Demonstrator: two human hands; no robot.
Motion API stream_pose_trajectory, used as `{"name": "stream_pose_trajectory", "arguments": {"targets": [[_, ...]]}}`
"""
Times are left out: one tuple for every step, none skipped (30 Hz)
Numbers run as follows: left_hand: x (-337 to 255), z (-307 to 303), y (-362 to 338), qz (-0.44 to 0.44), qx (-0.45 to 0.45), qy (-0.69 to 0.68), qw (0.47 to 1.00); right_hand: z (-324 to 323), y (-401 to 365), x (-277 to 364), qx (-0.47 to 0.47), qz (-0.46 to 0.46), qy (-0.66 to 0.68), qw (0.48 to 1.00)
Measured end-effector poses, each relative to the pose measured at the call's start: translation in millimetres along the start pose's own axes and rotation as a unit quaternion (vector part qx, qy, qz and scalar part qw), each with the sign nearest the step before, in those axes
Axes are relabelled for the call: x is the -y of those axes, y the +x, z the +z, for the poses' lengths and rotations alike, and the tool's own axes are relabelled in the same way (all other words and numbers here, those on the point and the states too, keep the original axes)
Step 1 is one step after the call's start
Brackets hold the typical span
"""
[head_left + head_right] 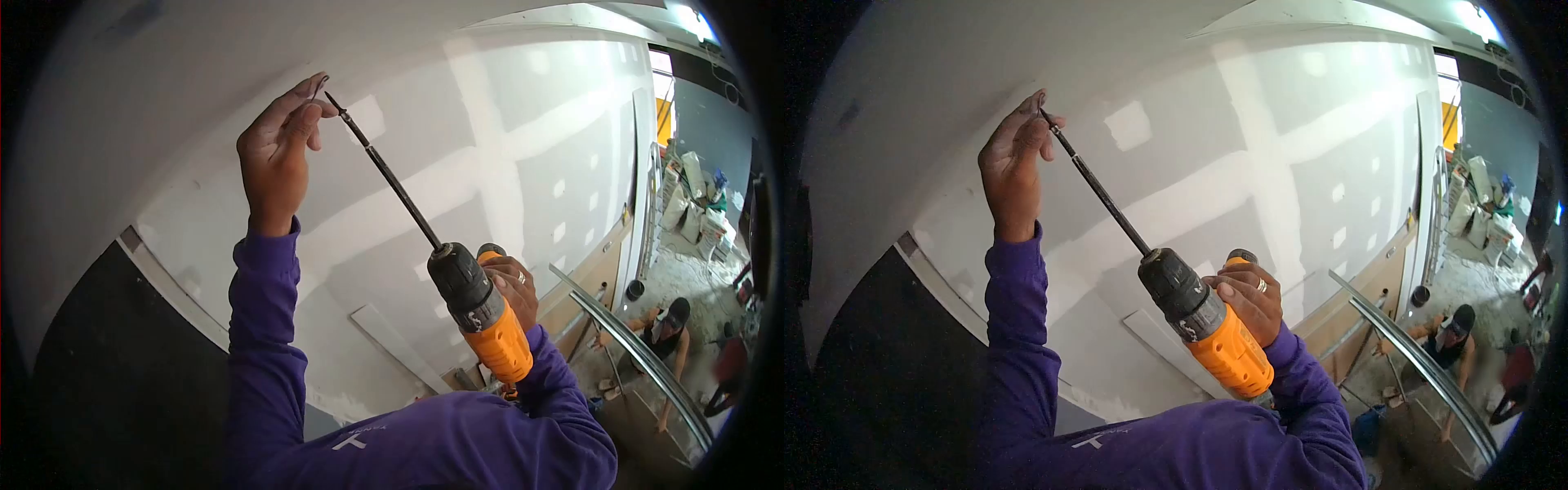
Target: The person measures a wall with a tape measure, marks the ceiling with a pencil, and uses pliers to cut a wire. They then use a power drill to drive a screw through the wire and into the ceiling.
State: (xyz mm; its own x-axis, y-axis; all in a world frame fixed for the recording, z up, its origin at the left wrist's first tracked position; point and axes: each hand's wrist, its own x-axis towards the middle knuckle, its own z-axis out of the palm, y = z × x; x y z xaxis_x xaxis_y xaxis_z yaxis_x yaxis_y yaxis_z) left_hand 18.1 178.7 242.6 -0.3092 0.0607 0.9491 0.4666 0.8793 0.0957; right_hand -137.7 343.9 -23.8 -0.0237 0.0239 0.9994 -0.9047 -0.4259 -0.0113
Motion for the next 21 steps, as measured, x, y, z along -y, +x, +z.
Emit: {"name": "stream_pose_trajectory", "arguments": {"targets": [[-2,-1,-1,-0.001,-0.003,0.000,1.000,2,0,-7,0.001,-0.001,0.005,1.000],[-4,-1,-1,-0.002,-0.007,0.000,1.000,4,0,-13,0.002,-0.003,0.010,1.000],[-7,0,-1,0.006,-0.013,-0.011,1.000,4,3,-18,0.001,-0.015,0.011,1.000],[-8,2,-2,0.013,-0.017,-0.023,1.000,6,4,-21,0.000,-0.026,0.011,1.000],[-9,2,-3,0.019,-0.022,-0.036,0.999,8,5,-24,0.002,-0.024,0.026,0.999],[-9,2,-4,0.015,-0.018,-0.030,0.999,10,5,-27,0.005,-0.023,0.038,0.999],[-8,-1,-5,0.010,-0.015,-0.025,1.000,12,6,-29,0.002,-0.030,0.047,0.998],[-9,-1,-7,0.004,-0.012,-0.020,1.000,14,8,-31,-0.001,-0.038,0.055,0.998],[-12,0,-8,-0.009,-0.022,-0.005,1.000,15,11,-31,-0.012,-0.054,0.060,0.997],[-16,2,-9,-0.023,-0.032,0.010,0.999,16,14,-31,-0.025,-0.069,0.064,0.995],[-18,3,-9,-0.036,-0.042,0.024,0.998,17,14,-33,-0.027,-0.070,0.061,0.995],[-17,3,-8,-0.029,-0.040,0.018,0.999,17,14,-34,-0.030,-0.070,0.057,0.996],[-14,2,-9,-0.023,-0.039,0.011,0.999,17,14,-33,-0.030,-0.069,0.053,0.996],[-13,1,-10,-0.018,-0.037,0.003,0.999,17,15,-33,-0.031,-0.068,0.056,0.996],[-14,2,-11,-0.026,-0.043,0.010,0.999,18,18,-33,-0.032,-0.069,0.058,0.995],[-18,4,-12,-0.034,-0.049,0.017,0.998,18,19,-33,-0.034,-0.070,0.060,0.995],[-20,5,-13,-0.041,-0.055,0.024,0.997,19,18,-35,-0.035,-0.073,0.066,0.995],[-21,6,-14,-0.041,-0.052,0.020,0.998,20,17,-36,-0.037,-0.076,0.072,0.994],[-21,5,-14,-0.041,-0.048,0.017,0.998,20,16,-36,-0.038,-0.078,0.078,0.993],[-20,5,-14,-0.041,-0.045,0.013,0.998,21,16,-35,-0.045,-0.077,0.078,0.993],[-20,5,-15,-0.037,-0.045,0.015,0.998,22,17,-33,-0.051,-0.075,0.079,0.993]]}}
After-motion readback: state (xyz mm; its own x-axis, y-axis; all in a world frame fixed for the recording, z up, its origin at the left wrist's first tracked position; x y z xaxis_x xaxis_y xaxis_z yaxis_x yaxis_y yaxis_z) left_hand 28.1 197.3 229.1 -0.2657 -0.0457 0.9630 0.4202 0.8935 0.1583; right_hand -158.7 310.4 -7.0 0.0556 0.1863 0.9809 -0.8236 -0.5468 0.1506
